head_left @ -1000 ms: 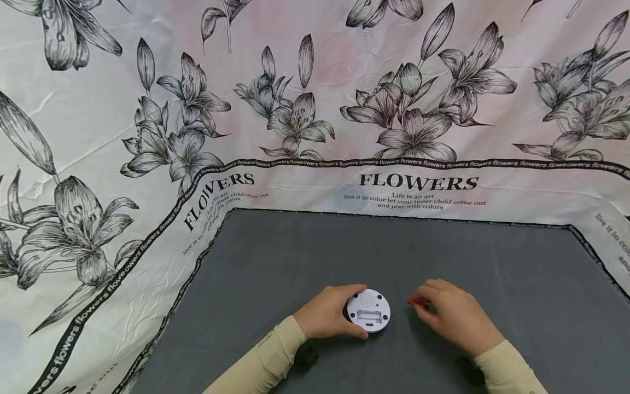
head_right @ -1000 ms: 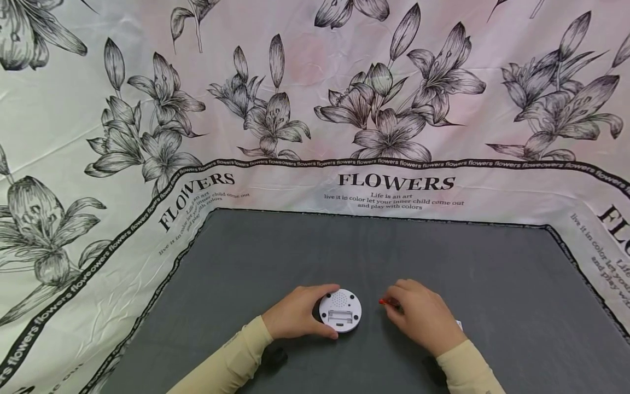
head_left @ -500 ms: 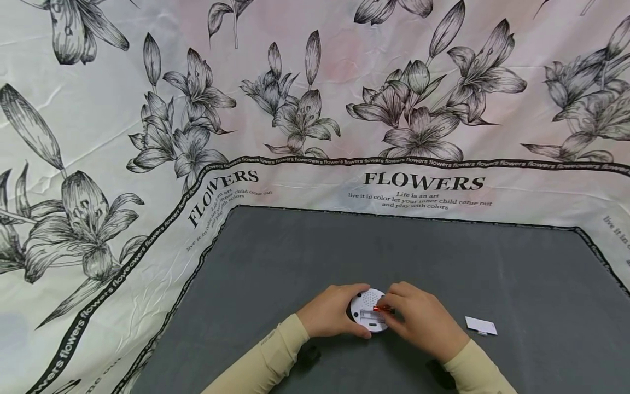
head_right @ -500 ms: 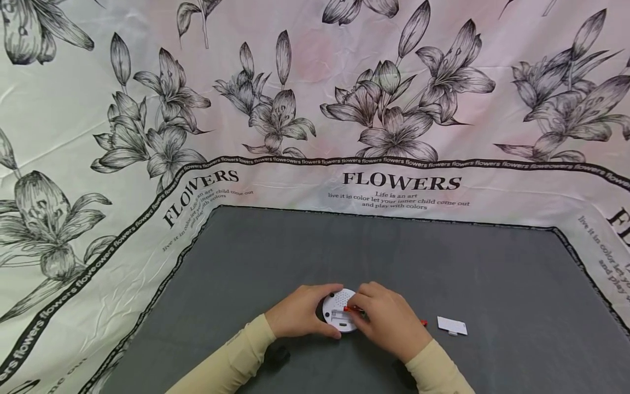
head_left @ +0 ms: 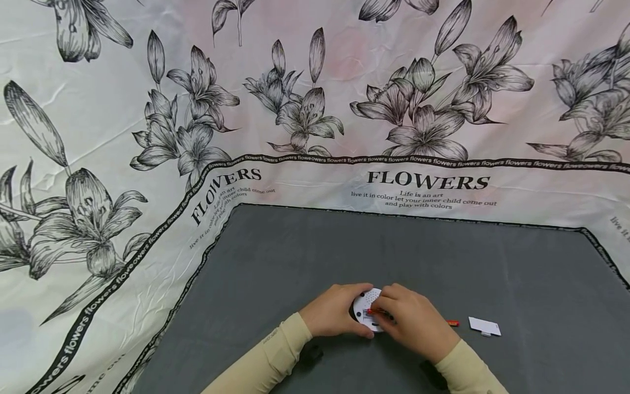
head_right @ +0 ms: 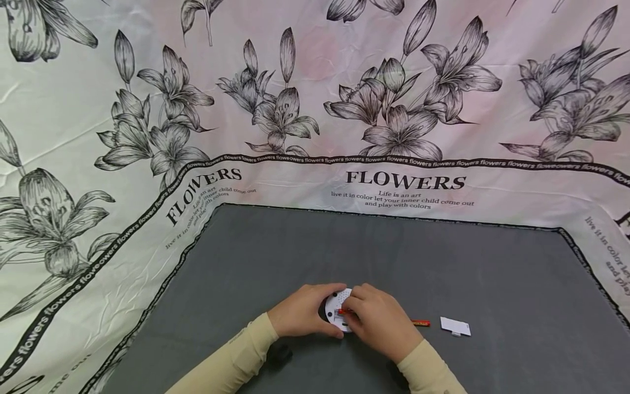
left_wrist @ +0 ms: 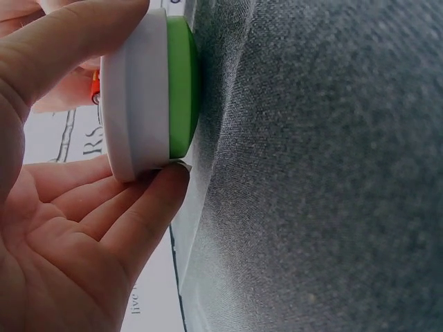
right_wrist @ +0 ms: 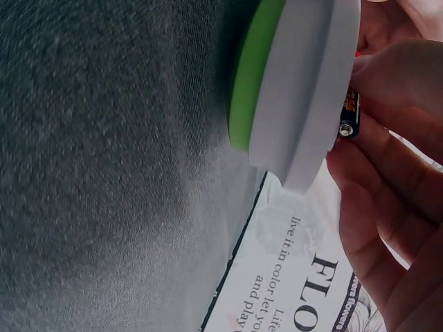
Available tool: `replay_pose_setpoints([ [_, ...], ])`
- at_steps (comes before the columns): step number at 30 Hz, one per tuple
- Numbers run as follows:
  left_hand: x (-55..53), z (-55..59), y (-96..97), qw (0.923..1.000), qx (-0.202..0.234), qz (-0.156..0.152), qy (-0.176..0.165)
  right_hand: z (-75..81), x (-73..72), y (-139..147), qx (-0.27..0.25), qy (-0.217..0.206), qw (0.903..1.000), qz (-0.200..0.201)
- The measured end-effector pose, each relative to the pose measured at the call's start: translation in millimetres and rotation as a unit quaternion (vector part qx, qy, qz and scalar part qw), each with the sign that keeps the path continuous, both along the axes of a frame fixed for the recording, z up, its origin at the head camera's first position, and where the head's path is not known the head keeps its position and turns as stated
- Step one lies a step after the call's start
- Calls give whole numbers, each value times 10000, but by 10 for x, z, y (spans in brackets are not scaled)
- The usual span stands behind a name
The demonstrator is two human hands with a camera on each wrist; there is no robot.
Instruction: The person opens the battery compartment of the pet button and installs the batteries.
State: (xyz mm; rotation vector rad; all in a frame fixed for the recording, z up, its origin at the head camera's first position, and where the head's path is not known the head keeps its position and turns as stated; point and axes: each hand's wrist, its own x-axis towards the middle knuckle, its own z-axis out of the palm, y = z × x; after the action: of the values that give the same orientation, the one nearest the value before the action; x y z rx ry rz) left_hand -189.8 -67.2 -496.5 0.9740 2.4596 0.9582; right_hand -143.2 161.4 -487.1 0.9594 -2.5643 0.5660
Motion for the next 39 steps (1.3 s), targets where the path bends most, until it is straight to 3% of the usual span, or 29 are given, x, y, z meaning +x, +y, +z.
replay_pose_setpoints([
  [15, 0, 7, 9, 9999, 53, -61, 76, -7, 14, -34, 169, 35, 9998, -32],
  [24, 14, 19, 28, 9999, -157, 60, 32, 15, 37, 60, 56, -30, 9998, -203],
  [27, 19, 22, 38, 9995, -268, 91, 99, 61, 47, 147, -52, -331, 9978, -573],
  [31, 21, 29, 46, 9993, -328, 114, 146, 122, 46, 250, -274, -1208, 9864, -1085],
  [34, 24, 32, 45, 9993, -339, 125, 125, 124, 33, 284, -418, -1828, 9760, -1109],
  [39, 29, 29, 42, 9993, -322, 126, 116, 93, 13, 276, -526, -2211, 9697, -896],
])
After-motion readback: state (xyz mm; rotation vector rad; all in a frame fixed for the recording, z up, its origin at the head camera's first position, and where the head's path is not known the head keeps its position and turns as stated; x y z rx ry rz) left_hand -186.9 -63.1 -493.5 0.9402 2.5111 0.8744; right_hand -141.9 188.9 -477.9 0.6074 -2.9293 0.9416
